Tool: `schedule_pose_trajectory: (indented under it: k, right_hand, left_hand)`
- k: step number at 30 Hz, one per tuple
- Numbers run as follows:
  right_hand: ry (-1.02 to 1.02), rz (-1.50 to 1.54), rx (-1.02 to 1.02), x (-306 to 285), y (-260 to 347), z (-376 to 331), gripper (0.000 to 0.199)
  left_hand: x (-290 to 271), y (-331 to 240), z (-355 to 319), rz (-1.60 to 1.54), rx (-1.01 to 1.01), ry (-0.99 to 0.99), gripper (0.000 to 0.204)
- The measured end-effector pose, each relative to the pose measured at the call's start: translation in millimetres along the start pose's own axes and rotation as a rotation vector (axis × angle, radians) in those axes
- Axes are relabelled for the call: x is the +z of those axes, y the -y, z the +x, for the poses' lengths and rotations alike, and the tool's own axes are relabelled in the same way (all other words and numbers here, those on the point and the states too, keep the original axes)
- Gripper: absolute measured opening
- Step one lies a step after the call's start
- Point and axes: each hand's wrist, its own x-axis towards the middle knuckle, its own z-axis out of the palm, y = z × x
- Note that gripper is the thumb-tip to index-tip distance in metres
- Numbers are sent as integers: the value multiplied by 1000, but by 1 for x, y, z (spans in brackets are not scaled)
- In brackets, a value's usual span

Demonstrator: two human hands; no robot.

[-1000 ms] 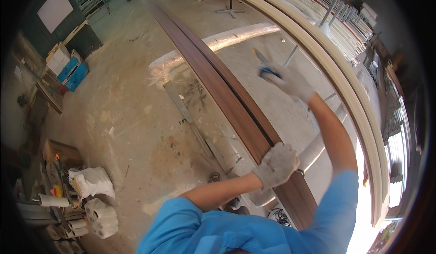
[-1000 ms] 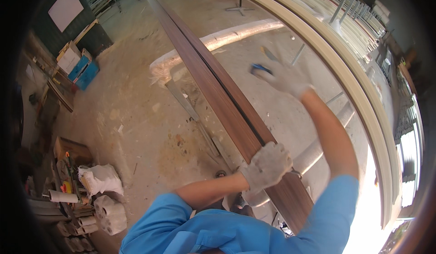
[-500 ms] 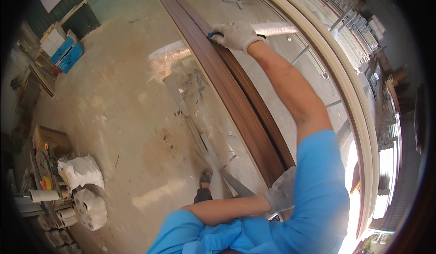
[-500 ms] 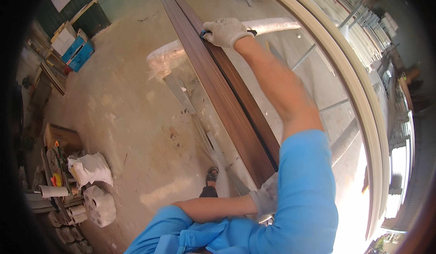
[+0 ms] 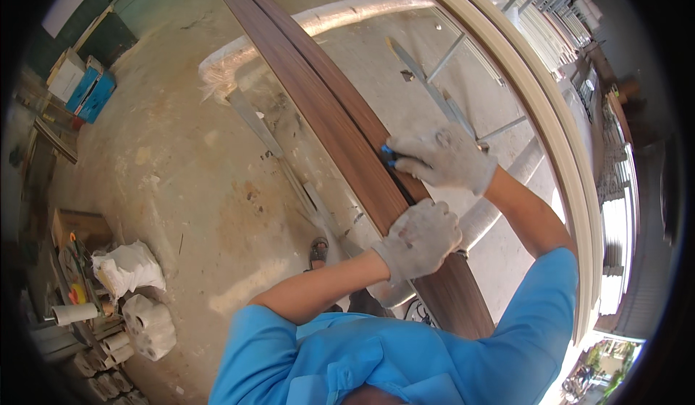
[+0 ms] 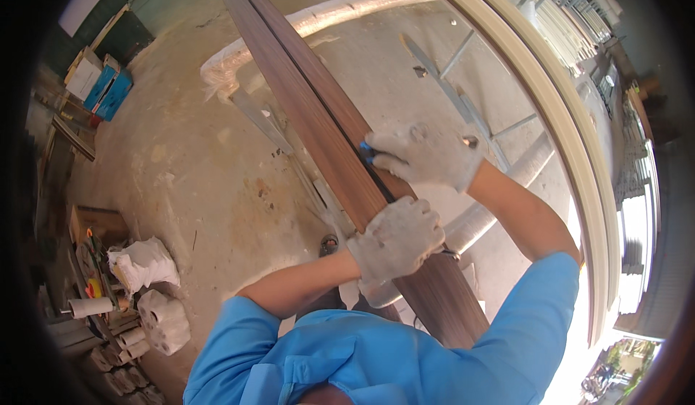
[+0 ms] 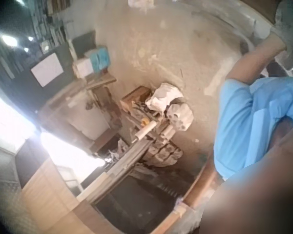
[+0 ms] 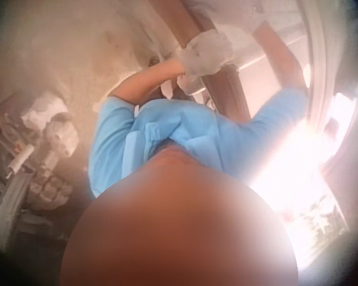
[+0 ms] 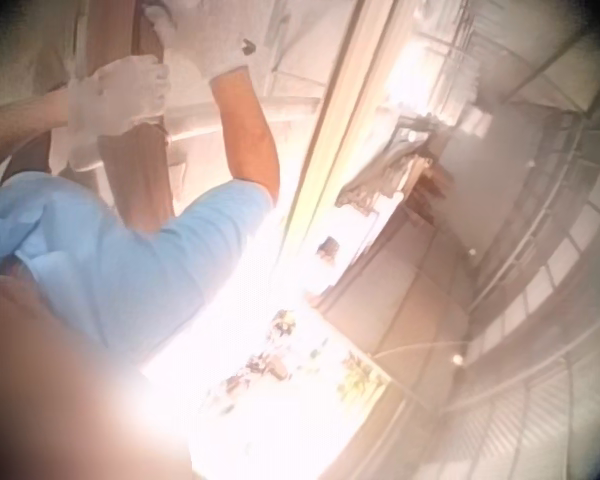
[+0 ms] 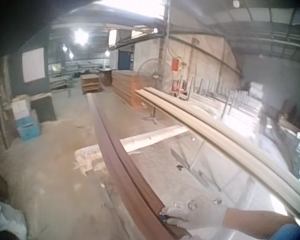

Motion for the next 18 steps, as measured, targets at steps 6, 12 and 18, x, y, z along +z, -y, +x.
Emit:
schedule_pose_trajectory:
  k: [6, 12, 18]
  right_hand:
    - [143, 461, 331, 1, 2, -81, 45]
    - [87, 1212, 608, 1, 34, -166, 61]
    - [202, 889, 824, -4, 82, -291, 30]
  left_hand:
    - [0, -4, -2, 8, 103, -56, 14]
    - [13, -3, 0, 39, -15, -158, 19]
    - [4, -13, 2, 122, -55, -120, 25]
